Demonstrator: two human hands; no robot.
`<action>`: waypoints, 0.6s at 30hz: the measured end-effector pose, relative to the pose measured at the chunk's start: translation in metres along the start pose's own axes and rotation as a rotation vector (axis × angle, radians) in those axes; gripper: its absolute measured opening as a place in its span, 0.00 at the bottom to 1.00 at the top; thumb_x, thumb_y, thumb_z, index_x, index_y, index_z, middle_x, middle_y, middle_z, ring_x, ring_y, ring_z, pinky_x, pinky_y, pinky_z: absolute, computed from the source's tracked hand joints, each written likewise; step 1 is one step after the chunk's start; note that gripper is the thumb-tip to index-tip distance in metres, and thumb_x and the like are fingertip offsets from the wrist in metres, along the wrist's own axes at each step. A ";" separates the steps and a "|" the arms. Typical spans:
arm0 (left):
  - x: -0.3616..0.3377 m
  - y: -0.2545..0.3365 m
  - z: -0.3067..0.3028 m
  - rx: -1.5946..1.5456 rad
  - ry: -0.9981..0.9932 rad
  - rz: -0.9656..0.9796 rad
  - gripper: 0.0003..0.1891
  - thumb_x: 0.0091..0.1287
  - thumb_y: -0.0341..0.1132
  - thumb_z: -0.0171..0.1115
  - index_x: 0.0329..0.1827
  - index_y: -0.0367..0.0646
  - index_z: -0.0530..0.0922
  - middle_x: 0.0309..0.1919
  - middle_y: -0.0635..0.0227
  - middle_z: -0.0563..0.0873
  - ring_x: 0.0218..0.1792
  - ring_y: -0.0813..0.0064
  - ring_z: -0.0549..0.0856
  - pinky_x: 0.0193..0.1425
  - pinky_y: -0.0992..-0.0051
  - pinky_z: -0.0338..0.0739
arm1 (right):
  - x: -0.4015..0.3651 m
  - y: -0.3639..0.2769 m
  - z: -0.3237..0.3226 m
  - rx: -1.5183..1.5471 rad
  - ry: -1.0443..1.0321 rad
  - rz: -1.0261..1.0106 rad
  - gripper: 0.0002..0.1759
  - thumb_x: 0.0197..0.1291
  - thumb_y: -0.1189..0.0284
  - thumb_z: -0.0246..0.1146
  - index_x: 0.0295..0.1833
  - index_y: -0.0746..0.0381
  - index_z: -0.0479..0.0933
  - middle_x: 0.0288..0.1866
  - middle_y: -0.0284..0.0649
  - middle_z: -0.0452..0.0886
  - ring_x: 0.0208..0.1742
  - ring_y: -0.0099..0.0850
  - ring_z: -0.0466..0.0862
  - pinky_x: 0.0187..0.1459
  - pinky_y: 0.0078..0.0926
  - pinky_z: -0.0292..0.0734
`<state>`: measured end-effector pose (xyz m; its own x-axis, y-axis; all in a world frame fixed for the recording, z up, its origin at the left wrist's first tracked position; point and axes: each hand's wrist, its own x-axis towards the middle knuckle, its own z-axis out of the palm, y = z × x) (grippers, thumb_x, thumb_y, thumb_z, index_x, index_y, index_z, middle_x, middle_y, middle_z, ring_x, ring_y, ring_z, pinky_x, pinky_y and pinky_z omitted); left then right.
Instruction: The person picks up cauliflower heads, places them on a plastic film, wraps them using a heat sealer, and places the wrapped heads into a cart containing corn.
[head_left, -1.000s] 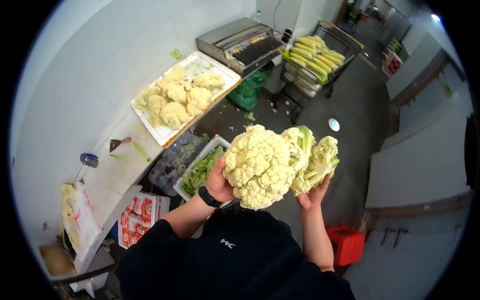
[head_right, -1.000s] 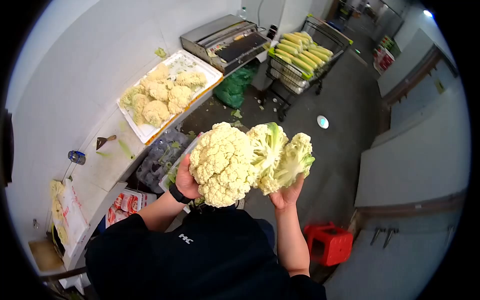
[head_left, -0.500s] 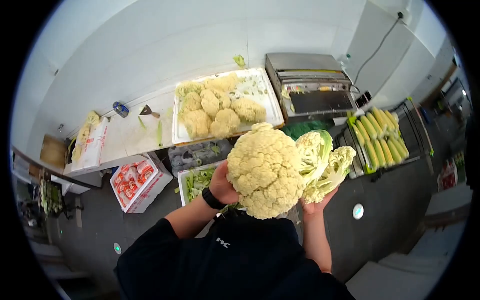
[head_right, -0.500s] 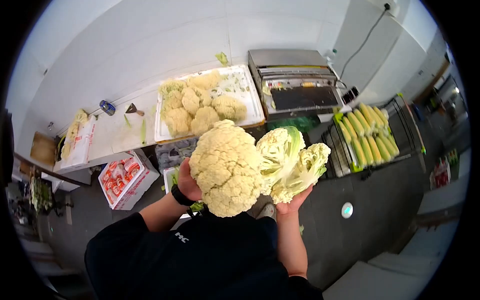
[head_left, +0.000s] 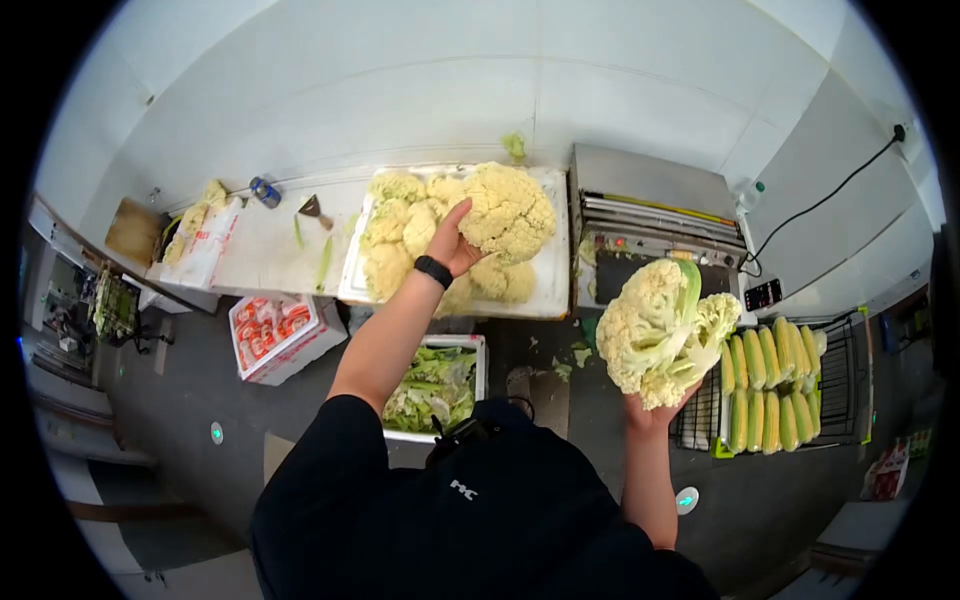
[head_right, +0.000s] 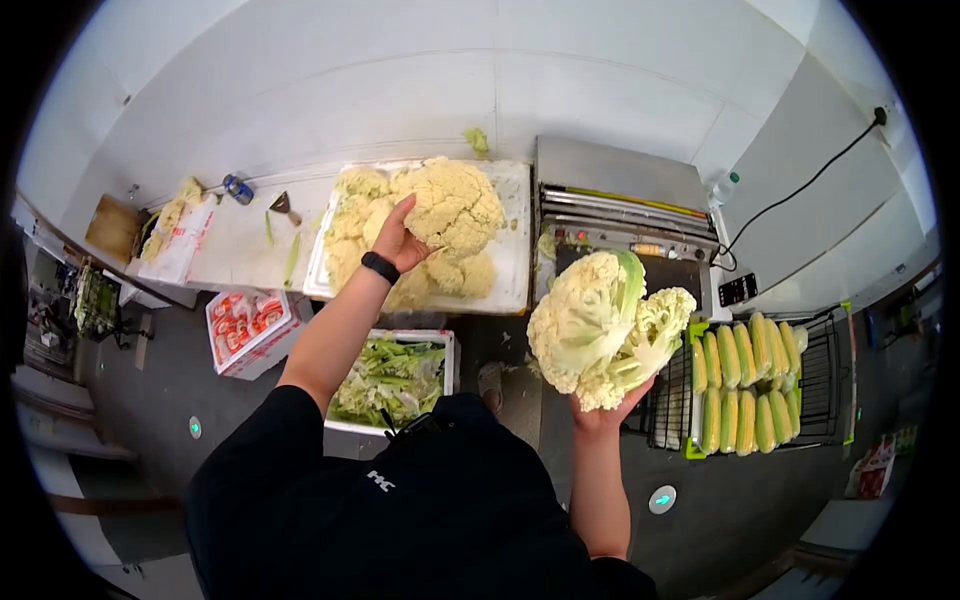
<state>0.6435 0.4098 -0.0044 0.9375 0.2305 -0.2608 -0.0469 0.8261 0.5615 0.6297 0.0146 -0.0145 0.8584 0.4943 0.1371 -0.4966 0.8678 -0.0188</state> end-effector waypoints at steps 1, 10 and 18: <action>0.026 -0.003 -0.009 -0.002 -0.008 -0.007 0.33 0.70 0.45 0.61 0.75 0.47 0.59 0.68 0.60 0.72 0.68 0.56 0.73 0.73 0.52 0.64 | 0.007 -0.006 -0.007 -0.012 0.038 -0.034 0.42 0.63 0.43 0.58 0.77 0.51 0.57 0.78 0.40 0.59 0.76 0.47 0.61 0.74 0.60 0.56; 0.209 -0.007 -0.083 0.356 0.070 -0.347 0.35 0.67 0.46 0.66 0.74 0.49 0.62 0.69 0.63 0.71 0.68 0.61 0.72 0.70 0.55 0.67 | 0.068 -0.032 -0.037 -0.149 0.291 -0.164 0.43 0.64 0.40 0.54 0.77 0.53 0.58 0.77 0.43 0.62 0.74 0.48 0.65 0.70 0.60 0.62; 0.269 -0.040 -0.125 0.651 0.210 -0.518 0.37 0.66 0.47 0.68 0.73 0.41 0.64 0.68 0.60 0.73 0.65 0.60 0.74 0.69 0.57 0.69 | 0.110 -0.051 -0.064 -0.218 0.437 -0.138 0.44 0.64 0.38 0.52 0.77 0.54 0.57 0.76 0.43 0.62 0.74 0.48 0.65 0.71 0.58 0.62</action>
<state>0.8542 0.5032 -0.1947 0.6995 0.0488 -0.7130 0.6373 0.4088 0.6532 0.7576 0.0279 -0.0621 0.9108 0.3092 -0.2737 -0.3764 0.8942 -0.2424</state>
